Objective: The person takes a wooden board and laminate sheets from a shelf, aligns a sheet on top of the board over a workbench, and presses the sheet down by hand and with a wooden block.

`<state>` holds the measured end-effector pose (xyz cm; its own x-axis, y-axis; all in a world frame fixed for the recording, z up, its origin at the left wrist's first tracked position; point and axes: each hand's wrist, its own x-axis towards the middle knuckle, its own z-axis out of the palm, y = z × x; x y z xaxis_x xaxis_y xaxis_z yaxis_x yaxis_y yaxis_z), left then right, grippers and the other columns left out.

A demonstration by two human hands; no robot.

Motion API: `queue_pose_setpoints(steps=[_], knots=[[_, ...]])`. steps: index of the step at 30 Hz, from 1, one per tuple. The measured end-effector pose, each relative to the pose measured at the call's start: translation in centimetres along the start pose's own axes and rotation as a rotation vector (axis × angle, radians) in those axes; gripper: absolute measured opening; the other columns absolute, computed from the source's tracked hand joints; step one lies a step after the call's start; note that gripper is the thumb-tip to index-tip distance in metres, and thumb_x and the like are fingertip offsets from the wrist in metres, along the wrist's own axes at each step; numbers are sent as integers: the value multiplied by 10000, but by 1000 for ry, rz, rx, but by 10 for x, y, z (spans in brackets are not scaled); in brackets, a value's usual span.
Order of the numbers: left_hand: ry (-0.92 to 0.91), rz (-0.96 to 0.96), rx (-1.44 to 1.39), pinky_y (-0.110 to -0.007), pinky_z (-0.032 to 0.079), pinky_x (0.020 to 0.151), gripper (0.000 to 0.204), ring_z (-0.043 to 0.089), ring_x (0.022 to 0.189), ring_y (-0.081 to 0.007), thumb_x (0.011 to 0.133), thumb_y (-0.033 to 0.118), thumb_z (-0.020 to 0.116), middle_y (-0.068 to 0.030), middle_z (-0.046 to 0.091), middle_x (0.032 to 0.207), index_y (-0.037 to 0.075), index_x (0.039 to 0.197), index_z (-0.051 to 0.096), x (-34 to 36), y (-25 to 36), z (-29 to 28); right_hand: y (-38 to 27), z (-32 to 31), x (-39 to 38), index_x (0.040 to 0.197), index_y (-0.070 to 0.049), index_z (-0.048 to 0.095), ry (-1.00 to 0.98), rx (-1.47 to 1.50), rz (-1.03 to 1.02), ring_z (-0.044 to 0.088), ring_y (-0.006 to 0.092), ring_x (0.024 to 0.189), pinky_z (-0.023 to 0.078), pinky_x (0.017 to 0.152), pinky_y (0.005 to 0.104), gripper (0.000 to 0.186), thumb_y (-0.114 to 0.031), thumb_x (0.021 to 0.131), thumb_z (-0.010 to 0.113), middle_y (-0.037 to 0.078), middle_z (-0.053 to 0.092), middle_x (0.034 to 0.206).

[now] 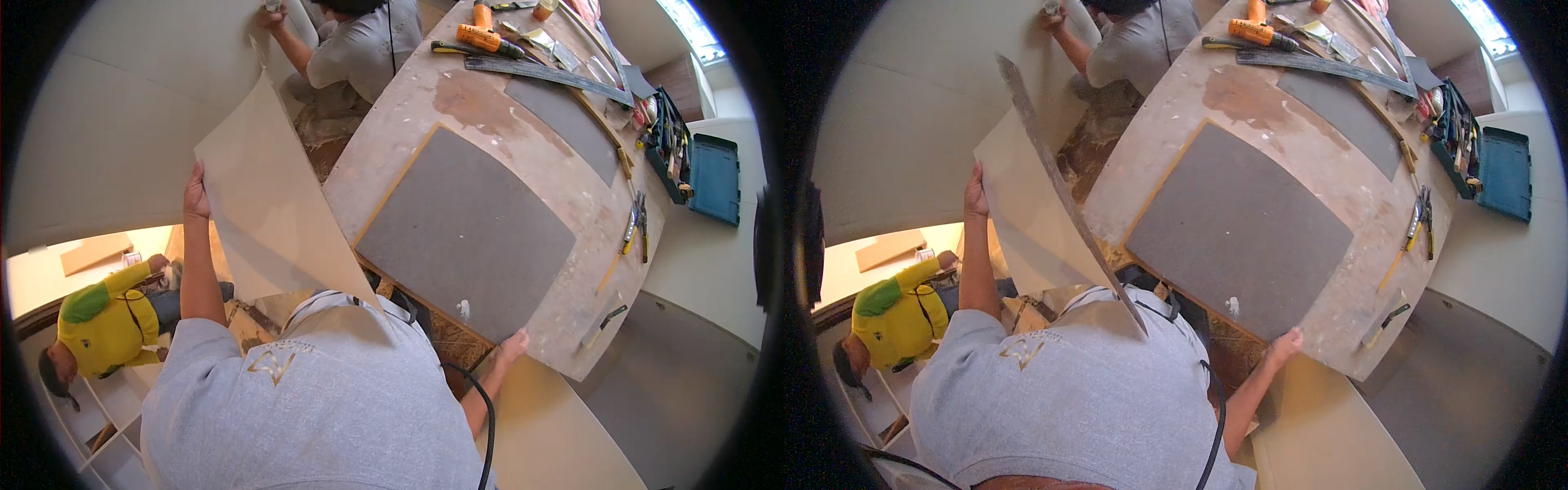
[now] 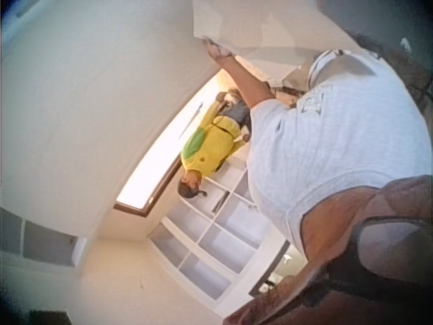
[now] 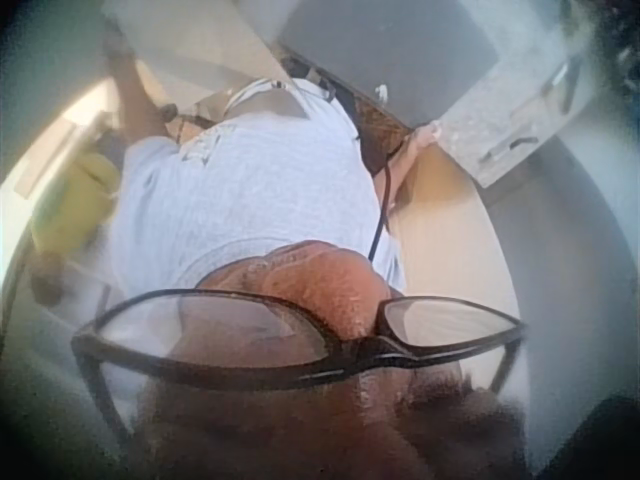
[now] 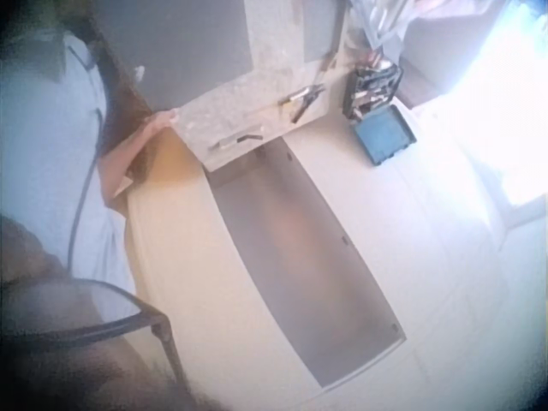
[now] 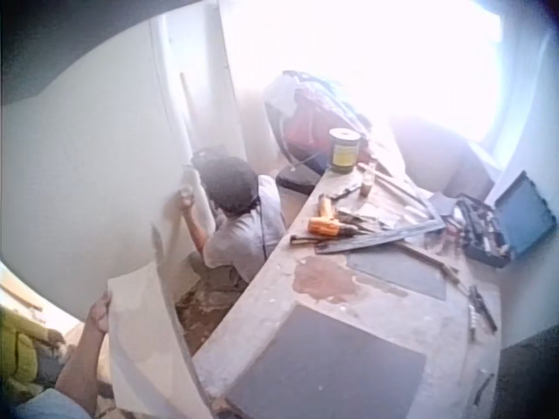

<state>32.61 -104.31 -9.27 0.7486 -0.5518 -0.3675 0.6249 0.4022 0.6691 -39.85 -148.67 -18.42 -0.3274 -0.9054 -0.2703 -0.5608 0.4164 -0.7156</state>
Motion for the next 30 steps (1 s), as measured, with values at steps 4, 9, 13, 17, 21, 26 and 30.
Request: queue_pose_setpoints(steps=[4,9,13,17,21,26,30], knots=[[4,-1,21,-457,494,1065,437,608,1224,-270,1036,326,586,-106,633,1359,61,1382,562,-1,-6,11,-9,-3,-3,1137,100,630,-106,37,61,618,287,1003,483,919,404,441,-304,1036,484,209,674,1099],[8,-1,-9,-456,510,1052,435,616,1216,-275,1032,322,593,-111,635,1355,60,1378,566,1,-7,8,15,0,10,1124,108,625,-36,26,-60,621,296,989,477,911,410,445,-301,1036,470,213,676,1089],[13,-1,6,-451,514,1048,430,623,1206,-274,1030,319,596,-110,643,1342,60,1373,570,0,-8,2,-4,-1,-2,1136,112,612,-42,36,-9,616,289,976,475,901,407,459,-311,1035,468,207,671,1073],[28,-16,1,-447,510,1053,425,627,1200,-274,1032,319,594,-112,650,1333,60,1368,575,2,-7,0,-10,-1,-7,1143,112,614,-14,-17,-12,617,275,964,480,892,399,460,-315,1032,483,197,678,1060],[34,4,12,-441,504,1060,442,619,1213,-274,1037,334,584,-119,640,1349,48,1373,567,5,-10,-3,-7,-3,-3,1127,112,623,-59,-7,63,617,271,942,485,874,397,455,-314,1030,496,191,683,1035],[27,-3,61,-442,497,1066,461,603,1234,-282,1047,333,564,-128,625,1366,27,1390,544,18,-2,-16,14,-14,21,1048,101,650,-80,-130,45,648,278,894,501,833,416,485,-367,1017,527,195,695,942],[-40,-60,15,-427,520,1035,441,625,1194,-264,1050,311,561,-119,634,1344,19,1379,547,20,0,28,-49,-52,28,1093,85,664,-51,-345,-92,662,271,904,506,831,413,525,-420,1011,546,190,697,947]])
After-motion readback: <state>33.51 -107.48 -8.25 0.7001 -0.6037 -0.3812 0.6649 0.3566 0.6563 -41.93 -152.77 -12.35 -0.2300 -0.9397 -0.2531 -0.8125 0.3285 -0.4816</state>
